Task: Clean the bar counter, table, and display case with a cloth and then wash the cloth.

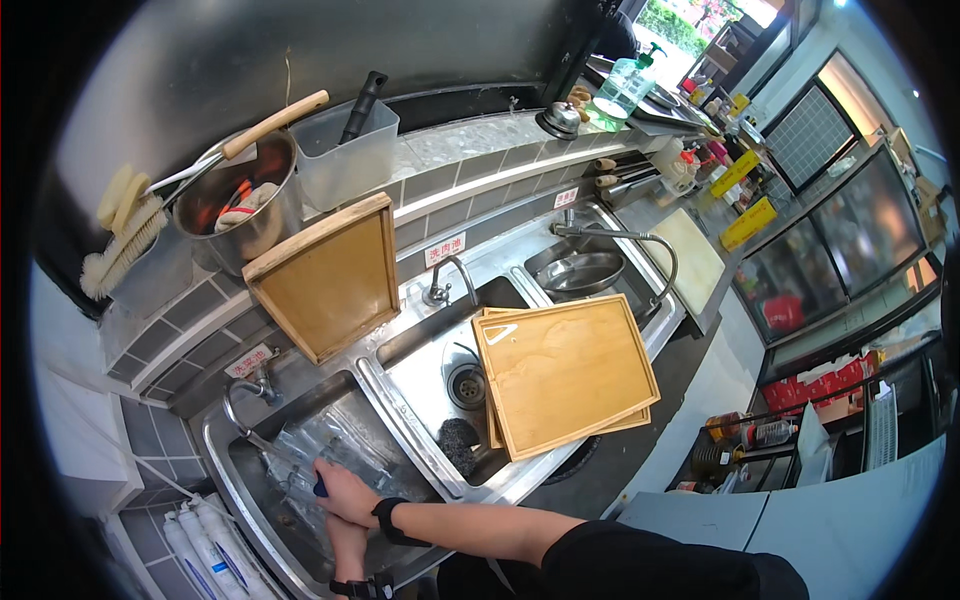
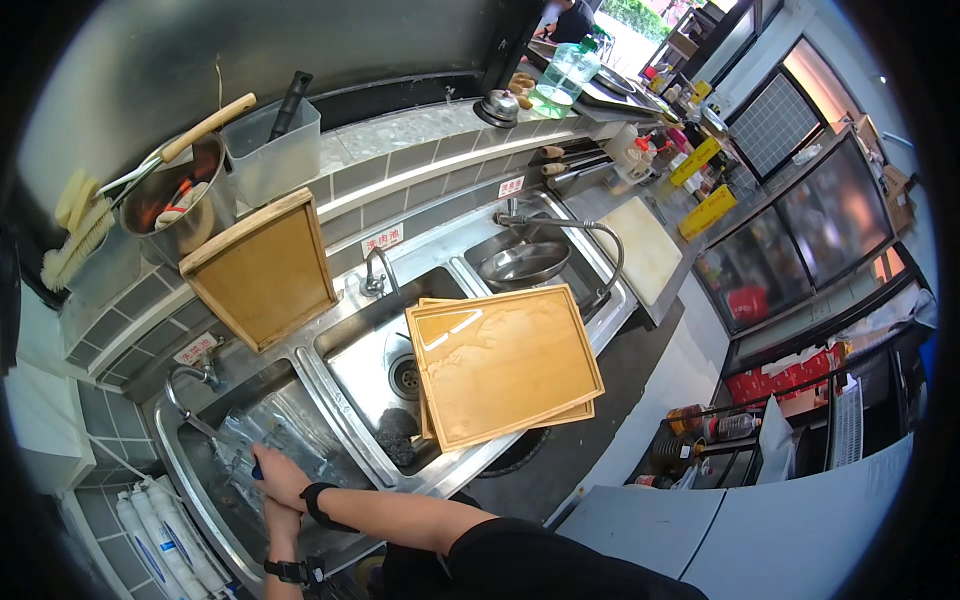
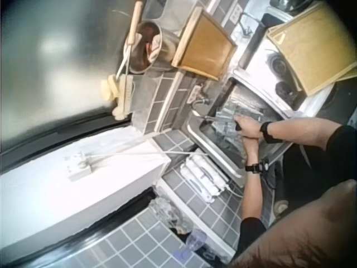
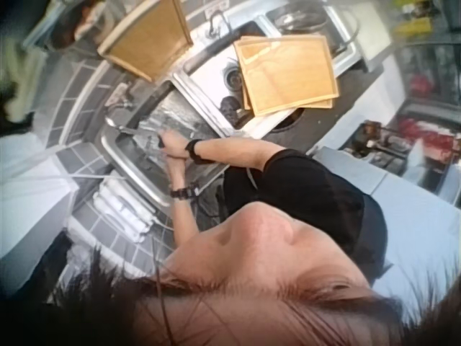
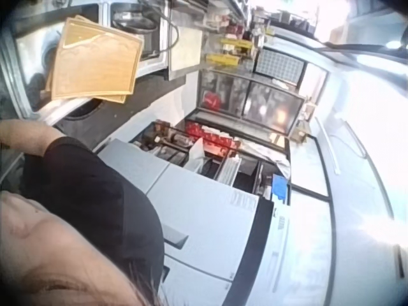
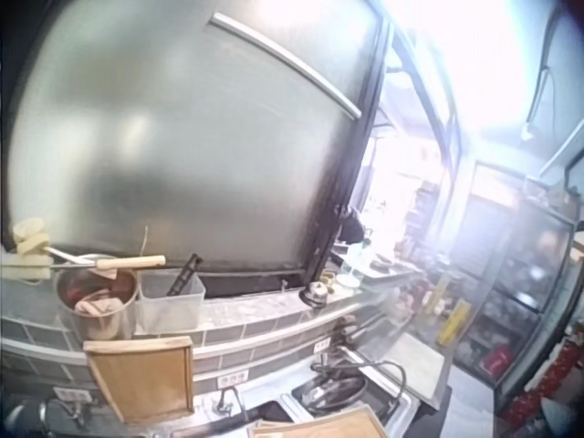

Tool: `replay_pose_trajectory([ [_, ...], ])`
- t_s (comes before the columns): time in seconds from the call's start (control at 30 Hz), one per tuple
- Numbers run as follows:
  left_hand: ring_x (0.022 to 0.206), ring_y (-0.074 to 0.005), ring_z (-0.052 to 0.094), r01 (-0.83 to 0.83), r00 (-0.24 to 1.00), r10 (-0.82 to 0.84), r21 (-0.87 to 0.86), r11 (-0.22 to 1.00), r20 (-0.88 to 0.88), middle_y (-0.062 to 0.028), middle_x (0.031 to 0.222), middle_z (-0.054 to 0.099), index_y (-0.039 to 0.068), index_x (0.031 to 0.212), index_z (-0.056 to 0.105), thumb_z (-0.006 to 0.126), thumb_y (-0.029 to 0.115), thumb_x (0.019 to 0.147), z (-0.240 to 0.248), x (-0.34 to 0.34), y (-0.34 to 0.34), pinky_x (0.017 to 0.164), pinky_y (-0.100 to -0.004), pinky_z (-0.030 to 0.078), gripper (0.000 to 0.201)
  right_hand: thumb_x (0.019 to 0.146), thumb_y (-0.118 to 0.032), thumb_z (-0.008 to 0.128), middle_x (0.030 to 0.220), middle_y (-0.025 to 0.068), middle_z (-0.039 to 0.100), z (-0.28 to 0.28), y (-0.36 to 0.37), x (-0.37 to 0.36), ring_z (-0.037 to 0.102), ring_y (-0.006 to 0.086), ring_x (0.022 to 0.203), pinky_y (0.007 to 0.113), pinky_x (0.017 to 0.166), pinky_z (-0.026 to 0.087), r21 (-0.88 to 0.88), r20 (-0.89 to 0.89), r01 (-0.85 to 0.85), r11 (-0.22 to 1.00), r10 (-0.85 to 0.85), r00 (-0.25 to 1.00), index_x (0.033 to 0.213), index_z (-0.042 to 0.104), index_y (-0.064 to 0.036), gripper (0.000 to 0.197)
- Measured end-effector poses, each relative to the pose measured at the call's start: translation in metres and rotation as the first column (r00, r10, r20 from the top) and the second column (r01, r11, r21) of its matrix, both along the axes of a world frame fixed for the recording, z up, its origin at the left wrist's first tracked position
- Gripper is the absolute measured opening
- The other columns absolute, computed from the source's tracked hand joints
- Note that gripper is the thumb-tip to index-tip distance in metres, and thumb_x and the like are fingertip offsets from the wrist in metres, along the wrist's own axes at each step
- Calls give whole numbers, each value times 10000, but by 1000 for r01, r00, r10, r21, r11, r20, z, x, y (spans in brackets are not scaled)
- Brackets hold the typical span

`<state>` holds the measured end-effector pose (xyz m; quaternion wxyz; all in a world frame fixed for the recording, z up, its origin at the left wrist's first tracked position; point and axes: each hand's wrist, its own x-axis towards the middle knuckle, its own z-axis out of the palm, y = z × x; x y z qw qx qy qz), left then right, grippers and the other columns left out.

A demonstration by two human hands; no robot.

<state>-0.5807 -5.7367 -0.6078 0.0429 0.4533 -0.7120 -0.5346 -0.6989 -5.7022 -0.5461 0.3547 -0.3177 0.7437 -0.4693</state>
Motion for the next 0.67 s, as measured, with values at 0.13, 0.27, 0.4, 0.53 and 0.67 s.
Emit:
replay_pose_trajectory([
  [0.13, 426, -140, 510, -101, 995, 103, 110, 989, -15, -28, 574, 541, 49, 964, 543, 630, 267, 919, 66, -10, 24, 384, -286, 358, 239, 774, -147, 729, 950, 249, 586, 11, 22, -19, 588, 435, 941, 453, 823, 469, -57, 152, -36, 998, 44, 987, 1049, 461, -13, 407],
  [0.27, 377, -113, 415, -29, 976, 196, 826, 563, -99, 11, 533, 445, 51, 1031, 506, 554, 529, 932, 116, 4, 19, 367, -260, 327, 490, 903, -384, 694, 1056, 97, 616, 38, 39, -65, 616, 227, 992, 348, 813, 481, -227, 656, -245, 943, 334, 677, 1140, 492, -72, 441],
  [0.4, 372, -90, 353, 578, 749, 524, 787, -217, -406, 26, 542, 394, 61, 1054, 484, 426, 716, 908, 137, 1, 35, 365, -236, 319, 673, 971, -338, 614, 1064, 51, 588, 92, 49, -67, 591, 160, 966, 312, 864, 500, -442, 882, -37, 896, 442, 161, 1196, 535, -69, 360],
  [0.53, 445, -103, 412, 684, 656, 576, 707, -180, -488, -1, 639, 462, 42, 1145, 469, 519, 657, 892, 153, -26, 51, 413, -257, 370, 667, 970, -233, 587, 948, 47, 600, 100, 48, -71, 624, 149, 869, 292, 790, 537, -522, 837, -36, 852, 520, 168, 1216, 548, -75, 294],
  [0.67, 596, -140, 481, 483, 759, 518, 875, -44, -393, -31, 911, 541, 88, 1294, 432, 673, 469, 851, 168, -29, 51, 509, -300, 411, 633, 919, -243, 659, 883, 26, 592, 137, 53, -93, 619, 127, 838, 242, 734, 524, -401, 807, -210, 892, 452, 381, 1158, 579, -106, 287],
])
